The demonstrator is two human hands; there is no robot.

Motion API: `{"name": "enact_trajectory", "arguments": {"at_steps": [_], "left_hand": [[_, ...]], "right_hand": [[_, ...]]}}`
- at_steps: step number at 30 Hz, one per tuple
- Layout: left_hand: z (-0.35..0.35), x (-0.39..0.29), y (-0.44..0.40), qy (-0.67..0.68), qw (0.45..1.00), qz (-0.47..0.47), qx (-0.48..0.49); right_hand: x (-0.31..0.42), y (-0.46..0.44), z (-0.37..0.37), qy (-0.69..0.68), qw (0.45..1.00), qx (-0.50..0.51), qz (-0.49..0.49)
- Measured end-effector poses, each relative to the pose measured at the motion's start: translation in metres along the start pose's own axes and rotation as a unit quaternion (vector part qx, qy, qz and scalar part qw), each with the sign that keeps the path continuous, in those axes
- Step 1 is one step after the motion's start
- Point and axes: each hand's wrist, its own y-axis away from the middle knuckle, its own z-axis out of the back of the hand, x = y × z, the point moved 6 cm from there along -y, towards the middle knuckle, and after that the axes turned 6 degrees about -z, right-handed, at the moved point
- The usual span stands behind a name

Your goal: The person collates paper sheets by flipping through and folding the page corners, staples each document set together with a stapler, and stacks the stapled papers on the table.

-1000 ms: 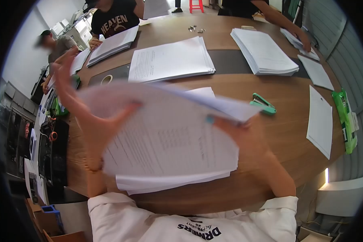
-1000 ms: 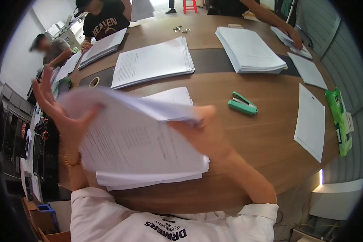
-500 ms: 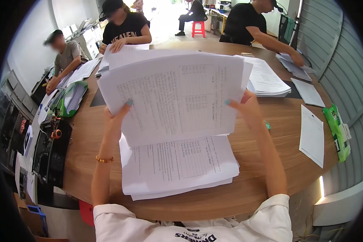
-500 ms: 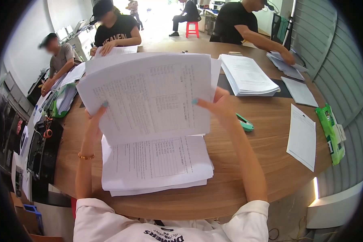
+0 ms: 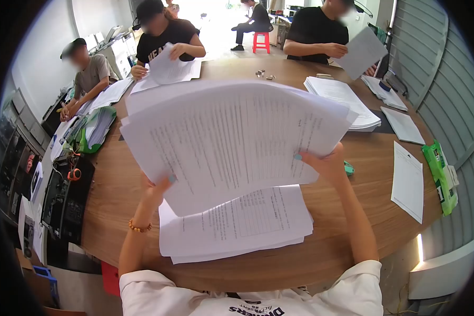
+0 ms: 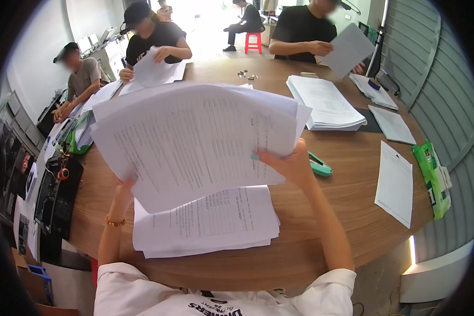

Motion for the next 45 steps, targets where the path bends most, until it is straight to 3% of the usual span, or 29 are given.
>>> {"name": "enact_trajectory", "arguments": {"at_steps": [2,6,8,9,12,14,18,21,25,27,29,32,34,37,39,41,42,44,45], "left_hand": [[0.003,0.012,0.008,0.003,0.996,0.091,0.004],[-0.002,0.010,0.003,-0.108,0.990,0.072,0.058],[-0.006,-0.012,-0.004,-0.108,0.993,0.017,-0.037],[-0.011,-0.012,-0.003,-0.108,0.993,0.018,-0.037],[-0.006,0.002,0.016,-0.178,0.976,0.085,-0.095],[-0.013,0.013,0.024,-0.261,0.965,-0.016,0.012],[-0.006,0.007,0.020,-0.216,0.975,0.031,0.043],[-0.006,0.003,0.023,-0.189,0.981,0.037,0.008],[-0.004,0.015,0.022,-0.265,0.964,0.034,0.009],[0.002,0.008,0.018,-0.181,0.978,0.104,-0.032],[-0.004,0.009,0.018,-0.158,0.984,0.086,0.007],[-0.005,0.014,0.025,-0.246,0.966,0.080,-0.008],[-0.004,0.014,0.025,-0.269,0.958,0.061,0.075],[-0.002,0.024,0.028,-0.225,0.963,0.141,0.037],[-0.001,0.021,0.026,-0.247,0.961,0.121,0.045],[0.000,0.016,0.027,-0.264,0.958,0.100,0.048],[0.004,0.013,0.029,-0.258,0.957,0.126,0.047],[0.004,-0.001,0.038,-0.253,0.954,0.152,0.045],[0.005,-0.009,0.047,-0.208,0.956,0.206,0.017]], "right_hand": [[-0.016,0.001,-0.006,-0.035,0.997,0.058,-0.034],[-0.015,0.001,-0.010,-0.062,0.996,0.011,-0.068],[0.002,0.001,-0.006,-0.099,0.993,-0.037,-0.045],[0.001,0.001,-0.007,-0.099,0.993,-0.036,-0.045],[-0.011,0.008,-0.015,-0.081,0.994,-0.013,-0.071],[-0.014,0.011,-0.025,-0.005,0.998,0.044,-0.050],[-0.005,0.007,-0.018,-0.015,0.998,0.015,-0.052],[-0.011,0.009,-0.016,-0.068,0.997,-0.002,-0.038],[-0.033,0.011,-0.024,-0.027,0.995,0.025,-0.097],[-0.034,0.009,-0.023,-0.012,0.990,0.031,-0.136],[-0.034,0.010,-0.024,-0.066,0.988,0.048,-0.129],[-0.059,0.019,-0.032,0.004,0.981,0.049,-0.186],[-0.054,0.014,-0.032,-0.013,0.986,0.050,-0.159],[-0.062,0.018,-0.035,-0.057,0.988,0.048,-0.136],[-0.060,0.016,-0.037,-0.092,0.987,0.031,-0.127],[-0.039,0.014,-0.034,-0.048,0.997,0.043,-0.051],[-0.027,0.014,-0.030,-0.048,0.997,0.040,-0.050],[-0.014,0.022,-0.036,-0.114,0.962,0.132,-0.210],[-0.007,0.025,-0.035,-0.116,0.962,0.133,-0.209]]}}
